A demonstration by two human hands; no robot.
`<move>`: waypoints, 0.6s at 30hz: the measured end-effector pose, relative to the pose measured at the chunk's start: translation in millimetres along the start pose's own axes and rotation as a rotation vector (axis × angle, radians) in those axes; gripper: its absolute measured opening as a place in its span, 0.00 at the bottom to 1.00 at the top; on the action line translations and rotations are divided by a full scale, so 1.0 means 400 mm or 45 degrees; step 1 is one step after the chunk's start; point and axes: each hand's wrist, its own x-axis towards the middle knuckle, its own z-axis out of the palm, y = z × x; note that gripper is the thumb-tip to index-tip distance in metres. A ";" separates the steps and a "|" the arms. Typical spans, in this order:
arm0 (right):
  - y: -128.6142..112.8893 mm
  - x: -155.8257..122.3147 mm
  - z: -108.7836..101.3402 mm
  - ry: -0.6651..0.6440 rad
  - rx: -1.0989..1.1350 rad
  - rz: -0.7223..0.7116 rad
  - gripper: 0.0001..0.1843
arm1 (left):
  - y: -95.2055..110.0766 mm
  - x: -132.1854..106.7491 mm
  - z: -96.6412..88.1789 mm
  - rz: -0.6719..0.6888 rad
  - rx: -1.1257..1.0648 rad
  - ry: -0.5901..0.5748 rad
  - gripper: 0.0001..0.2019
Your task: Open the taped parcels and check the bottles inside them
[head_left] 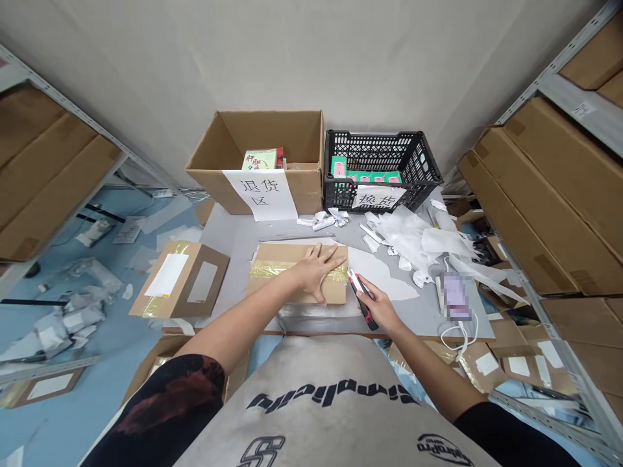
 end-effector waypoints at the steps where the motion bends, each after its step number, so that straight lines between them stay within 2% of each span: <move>1: -0.002 -0.001 -0.002 -0.009 -0.004 0.000 0.42 | 0.000 0.000 0.001 0.002 0.000 0.002 0.71; 10: -0.063 -0.010 -0.042 -0.170 -0.101 0.037 0.39 | -0.001 0.006 0.006 -0.002 -0.003 -0.021 0.72; 18: -0.069 -0.007 -0.048 -0.204 -0.134 0.038 0.38 | -0.003 0.017 0.010 -0.006 -0.005 -0.065 0.74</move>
